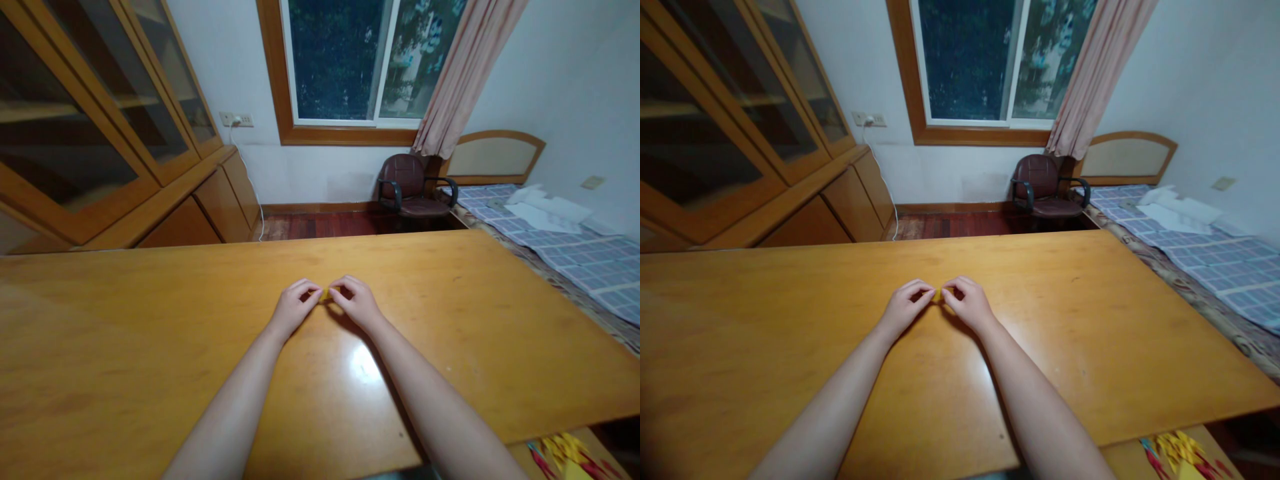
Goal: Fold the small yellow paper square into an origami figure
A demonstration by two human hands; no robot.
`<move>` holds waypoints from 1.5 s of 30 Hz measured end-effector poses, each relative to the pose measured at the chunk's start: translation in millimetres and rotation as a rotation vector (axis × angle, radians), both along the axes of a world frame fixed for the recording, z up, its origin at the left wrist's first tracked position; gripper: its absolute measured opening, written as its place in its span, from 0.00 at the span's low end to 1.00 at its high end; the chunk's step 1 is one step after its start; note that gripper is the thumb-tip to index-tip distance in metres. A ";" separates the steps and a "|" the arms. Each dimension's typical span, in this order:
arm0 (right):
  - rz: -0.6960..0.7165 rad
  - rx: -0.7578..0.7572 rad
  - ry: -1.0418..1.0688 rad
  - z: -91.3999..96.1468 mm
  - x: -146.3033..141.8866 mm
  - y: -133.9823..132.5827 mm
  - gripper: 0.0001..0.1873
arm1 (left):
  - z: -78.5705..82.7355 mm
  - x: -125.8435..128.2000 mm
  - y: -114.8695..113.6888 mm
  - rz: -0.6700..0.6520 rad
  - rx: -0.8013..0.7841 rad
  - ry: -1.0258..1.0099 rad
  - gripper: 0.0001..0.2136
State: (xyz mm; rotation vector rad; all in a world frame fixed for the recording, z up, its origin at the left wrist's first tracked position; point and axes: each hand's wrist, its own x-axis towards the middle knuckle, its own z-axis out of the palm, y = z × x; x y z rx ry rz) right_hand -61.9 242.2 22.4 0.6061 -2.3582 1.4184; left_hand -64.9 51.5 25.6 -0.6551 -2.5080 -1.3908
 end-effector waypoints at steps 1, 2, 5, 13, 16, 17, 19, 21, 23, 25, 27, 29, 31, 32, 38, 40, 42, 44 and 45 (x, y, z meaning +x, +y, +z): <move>0.010 0.013 0.013 0.6 0.4 -0.5 0.05 | -0.3 0.0 -0.2 0.000 -0.011 0.007 0.09; 0.020 0.029 0.025 1.2 0.8 -0.9 0.04 | -0.6 0.0 -0.5 -0.003 -0.023 0.014 0.09; 0.043 0.081 0.054 3.0 1.9 -2.2 0.05 | -0.9 0.2 -1.0 -0.026 -0.061 0.030 0.09; -0.063 0.104 0.097 2.6 0.7 -1.9 0.05 | 1.0 0.1 -1.0 0.012 -0.054 0.032 0.09; -0.145 0.057 0.064 -0.2 -2.0 3.4 0.06 | 0.5 -0.8 -1.8 0.043 -0.008 0.014 0.09; -0.177 0.031 0.047 -1.5 -3.1 5.6 0.06 | 0.5 -1.0 -2.1 0.057 0.009 0.009 0.09; -0.233 -0.024 0.018 -3.9 -5.3 9.7 0.06 | 1.2 -1.0 -2.6 0.087 0.043 -0.002 0.09; -0.243 -0.065 0.002 -5.4 -6.4 11.7 0.06 | 2.5 -0.7 -2.9 0.109 0.070 -0.013 0.09; -0.184 -0.063 -0.014 -5.6 -5.9 10.9 0.06 | 4.2 -0.2 -2.6 0.107 0.080 -0.024 0.09; -0.095 -0.017 -0.023 -4.7 -4.5 7.9 0.06 | 5.7 0.3 -1.9 0.092 0.081 -0.033 0.09; -0.028 0.036 -0.011 -3.8 -3.0 4.7 0.06 | 6.4 0.7 -1.4 0.082 0.083 -0.041 0.09; -0.004 0.059 0.003 -3.3 -2.1 2.8 0.07 | 5.8 0.7 -1.8 0.074 0.075 -0.044 0.09; -0.010 0.041 -0.005 -3.1 -2.1 2.8 0.09 | 4.1 0.0 -3.4 0.071 0.059 -0.042 0.10; -0.019 0.021 -0.019 -3.3 -2.4 3.5 0.09 | 2.9 -0.6 -4.6 0.074 0.055 -0.042 0.10; -0.143 -0.174 -0.173 -8.9 -6.6 9.0 0.11 | -5.0 -6.4 -11.9 0.196 0.220 -0.121 0.10; -0.158 -0.232 -0.215 -10.9 -7.7 9.3 0.11 | -5.2 -6.6 -12.0 0.245 0.282 -0.136 0.10; -0.138 -0.254 -0.248 -11.9 -8.2 8.8 0.11 | -3.9 -5.1 -10.3 0.251 0.261 -0.085 0.10; -0.111 -0.263 -0.275 -12.0 -8.3 8.0 0.11 | -1.9 -2.5 -7.4 0.200 0.167 0.015 0.08; -0.099 -0.267 -0.285 -11.7 -8.2 7.5 0.11 | -1.0 -1.3 -5.8 0.164 0.107 0.067 0.09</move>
